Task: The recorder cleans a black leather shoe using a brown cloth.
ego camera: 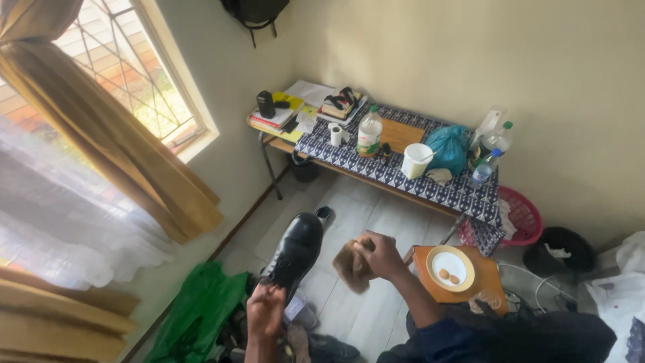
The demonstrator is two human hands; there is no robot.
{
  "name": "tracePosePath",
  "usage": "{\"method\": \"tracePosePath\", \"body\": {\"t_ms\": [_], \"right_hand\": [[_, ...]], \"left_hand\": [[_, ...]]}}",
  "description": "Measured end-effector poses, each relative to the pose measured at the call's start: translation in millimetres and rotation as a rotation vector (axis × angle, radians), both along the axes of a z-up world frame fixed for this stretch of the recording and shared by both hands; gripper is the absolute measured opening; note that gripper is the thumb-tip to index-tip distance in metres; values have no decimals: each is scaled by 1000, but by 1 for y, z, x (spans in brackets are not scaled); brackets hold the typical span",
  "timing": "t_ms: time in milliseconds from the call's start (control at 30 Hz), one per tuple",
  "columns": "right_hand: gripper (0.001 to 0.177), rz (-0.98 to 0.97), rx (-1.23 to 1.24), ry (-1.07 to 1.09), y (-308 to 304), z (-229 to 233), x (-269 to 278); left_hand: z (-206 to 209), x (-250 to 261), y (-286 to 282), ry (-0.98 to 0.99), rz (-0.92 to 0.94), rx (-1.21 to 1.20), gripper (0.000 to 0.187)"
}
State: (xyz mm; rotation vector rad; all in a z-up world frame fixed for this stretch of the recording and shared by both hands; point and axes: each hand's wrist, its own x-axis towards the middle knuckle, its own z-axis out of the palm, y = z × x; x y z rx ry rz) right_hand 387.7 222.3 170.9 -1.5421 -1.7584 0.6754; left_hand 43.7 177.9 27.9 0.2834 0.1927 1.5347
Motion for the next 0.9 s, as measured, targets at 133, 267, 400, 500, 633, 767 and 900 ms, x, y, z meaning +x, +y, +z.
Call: {"method": "tracePosePath", "body": {"t_ms": [133, 267, 400, 500, 633, 767, 900], "right_hand": [[21, 76, -382, 539, 42, 0, 16], [29, 132, -468, 911, 85, -17, 25], [31, 316, -667, 1077, 112, -16, 54], [39, 524, -702, 1045, 134, -19, 79], [36, 481, -890, 1384, 161, -45, 91], [28, 382, -812, 1286, 188, -70, 91], [30, 221, -542, 1036, 172, -46, 68]], "left_hand": [[-23, 1, 10, 80, 52, -198, 25], [-23, 21, 18, 66, 135, -219, 33], [-23, 54, 45, 132, 237, -340, 41], [-30, 74, 40, 76, 247, -233, 47], [-30, 100, 42, 3, 201, 73, 59], [20, 118, 47, 28, 239, 237, 62], [93, 122, 42, 20, 337, -1, 33]]}}
